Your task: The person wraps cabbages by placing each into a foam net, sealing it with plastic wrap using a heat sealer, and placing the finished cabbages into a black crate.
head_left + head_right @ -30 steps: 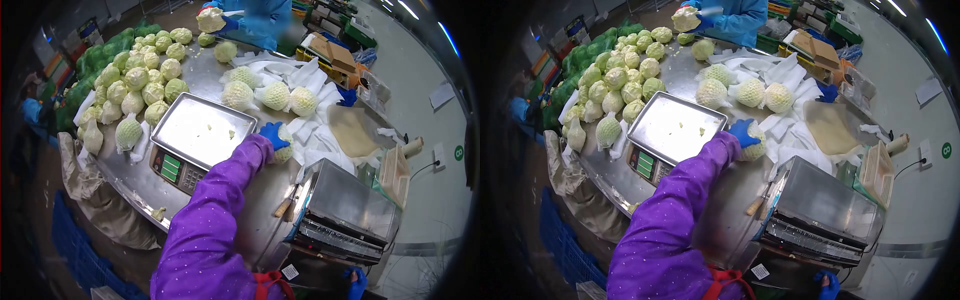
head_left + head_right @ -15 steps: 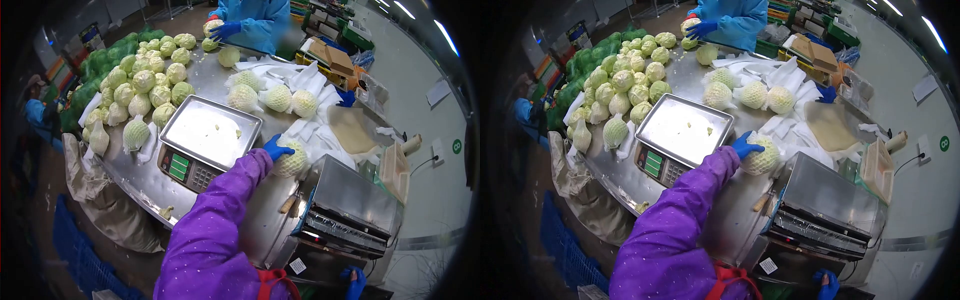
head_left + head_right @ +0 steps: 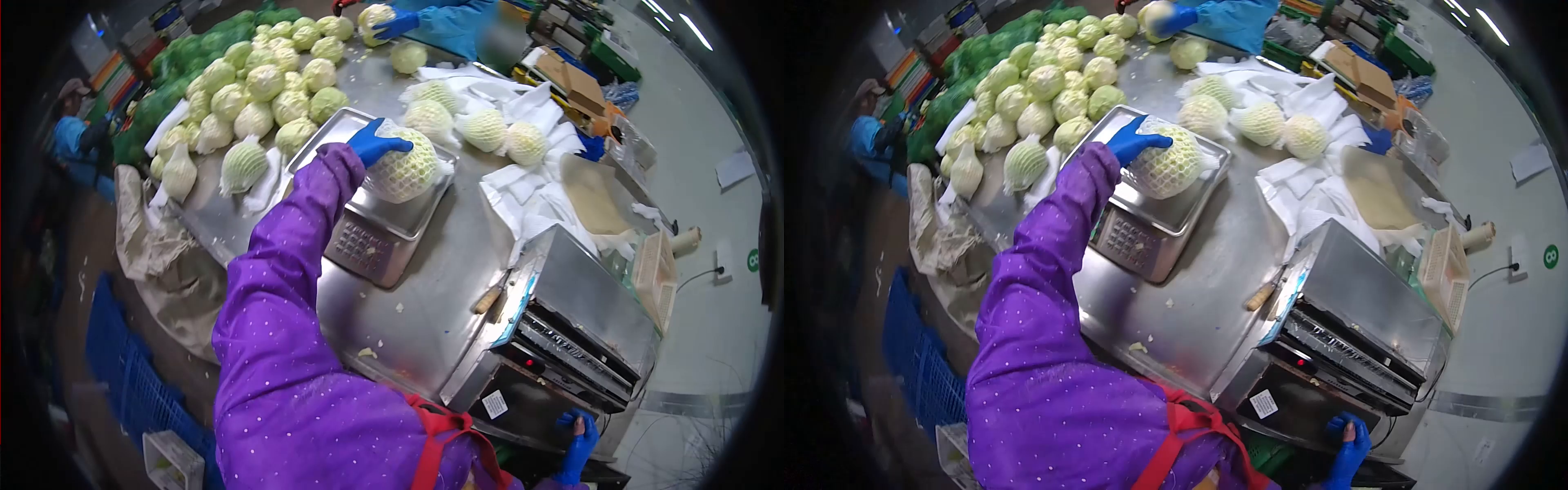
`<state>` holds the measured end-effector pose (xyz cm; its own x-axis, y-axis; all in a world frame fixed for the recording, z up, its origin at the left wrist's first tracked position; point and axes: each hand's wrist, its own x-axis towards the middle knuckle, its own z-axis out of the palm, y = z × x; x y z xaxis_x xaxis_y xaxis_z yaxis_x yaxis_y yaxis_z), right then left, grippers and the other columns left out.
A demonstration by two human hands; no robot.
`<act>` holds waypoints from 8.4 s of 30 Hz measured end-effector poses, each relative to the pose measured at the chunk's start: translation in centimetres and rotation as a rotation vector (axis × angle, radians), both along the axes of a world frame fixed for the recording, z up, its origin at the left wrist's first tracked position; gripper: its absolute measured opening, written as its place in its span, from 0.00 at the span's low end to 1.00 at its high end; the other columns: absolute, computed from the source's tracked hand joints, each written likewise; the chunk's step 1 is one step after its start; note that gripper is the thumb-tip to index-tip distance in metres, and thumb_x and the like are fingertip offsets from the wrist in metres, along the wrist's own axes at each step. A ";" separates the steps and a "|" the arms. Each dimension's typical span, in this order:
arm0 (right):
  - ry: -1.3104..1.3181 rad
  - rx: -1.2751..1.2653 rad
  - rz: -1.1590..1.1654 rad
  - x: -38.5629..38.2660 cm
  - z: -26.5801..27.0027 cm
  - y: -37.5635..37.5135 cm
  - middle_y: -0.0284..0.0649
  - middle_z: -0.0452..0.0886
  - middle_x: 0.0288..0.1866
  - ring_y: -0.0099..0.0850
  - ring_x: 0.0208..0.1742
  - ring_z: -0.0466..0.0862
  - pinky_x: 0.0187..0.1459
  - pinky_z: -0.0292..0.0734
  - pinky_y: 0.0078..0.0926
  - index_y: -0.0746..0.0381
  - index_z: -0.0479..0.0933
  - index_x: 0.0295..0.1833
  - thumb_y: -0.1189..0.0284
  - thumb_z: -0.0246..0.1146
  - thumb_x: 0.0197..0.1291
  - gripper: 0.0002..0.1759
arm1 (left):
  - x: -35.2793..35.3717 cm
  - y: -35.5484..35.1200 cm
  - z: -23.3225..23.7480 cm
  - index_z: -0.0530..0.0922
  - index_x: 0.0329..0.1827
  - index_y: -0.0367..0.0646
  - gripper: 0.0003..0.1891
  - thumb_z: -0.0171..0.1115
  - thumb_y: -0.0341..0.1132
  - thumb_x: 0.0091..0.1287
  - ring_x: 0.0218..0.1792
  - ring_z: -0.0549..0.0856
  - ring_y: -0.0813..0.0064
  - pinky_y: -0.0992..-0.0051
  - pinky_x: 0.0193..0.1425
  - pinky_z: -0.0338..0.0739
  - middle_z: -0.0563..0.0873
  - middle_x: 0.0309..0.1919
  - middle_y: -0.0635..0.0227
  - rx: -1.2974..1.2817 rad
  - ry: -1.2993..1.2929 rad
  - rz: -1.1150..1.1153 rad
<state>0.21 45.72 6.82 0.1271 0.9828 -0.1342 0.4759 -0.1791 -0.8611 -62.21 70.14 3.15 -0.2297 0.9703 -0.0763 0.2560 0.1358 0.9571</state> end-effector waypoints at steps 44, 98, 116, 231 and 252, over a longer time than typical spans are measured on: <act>-0.134 0.006 0.201 -4.3 0.4 2.6 0.41 0.81 0.32 0.27 0.34 0.80 0.43 0.74 0.25 0.69 0.77 0.44 0.63 0.52 0.69 0.19 | -10.6 -13.1 8.9 0.66 0.69 0.47 0.33 0.63 0.50 0.63 0.69 0.65 0.71 0.68 0.73 0.52 0.70 0.66 0.67 0.445 0.169 0.305; -0.269 0.133 0.338 13.8 1.4 16.3 0.42 0.78 0.54 0.36 0.47 0.79 0.49 0.75 0.32 0.58 0.72 0.62 0.64 0.60 0.62 0.23 | 30.3 -2.4 3.7 0.66 0.68 0.43 0.27 0.57 0.41 0.67 0.64 0.71 0.71 0.71 0.66 0.62 0.76 0.60 0.66 0.009 -0.109 -0.492; 0.520 -0.148 0.403 5.4 -0.8 22.5 0.42 0.76 0.52 0.29 0.49 0.77 0.50 0.74 0.27 0.67 0.63 0.67 0.62 0.59 0.64 0.31 | 39.4 0.2 1.6 0.56 0.70 0.37 0.45 0.72 0.44 0.54 0.61 0.73 0.65 0.67 0.65 0.67 0.71 0.61 0.55 -0.052 -0.347 -0.392; 0.442 0.131 -0.651 -2.6 -6.9 -7.5 0.25 0.69 0.27 0.14 0.29 0.64 0.30 0.61 0.15 0.62 0.74 0.35 0.69 0.57 0.67 0.09 | 30.9 -25.5 -1.0 0.77 0.50 0.37 0.13 0.55 0.36 0.70 0.35 0.80 0.84 0.80 0.42 0.74 0.82 0.34 0.69 -0.315 0.045 -0.810; 1.227 -0.460 0.303 -9.0 -8.7 1.9 0.26 0.66 0.31 0.16 0.34 0.67 0.40 0.66 0.17 0.56 0.66 0.35 0.59 0.53 0.67 0.13 | 35.2 -25.2 -9.0 0.74 0.47 0.44 0.08 0.57 0.28 0.66 0.47 0.77 0.77 0.73 0.53 0.73 0.79 0.45 0.67 -0.188 -0.882 -0.194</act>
<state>-8.77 47.67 -1.93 -0.5250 0.7859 -0.3268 -0.4818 -0.5909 -0.6471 -26.97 44.93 -5.90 0.1522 0.9396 -0.3067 -0.5213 0.3399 0.7827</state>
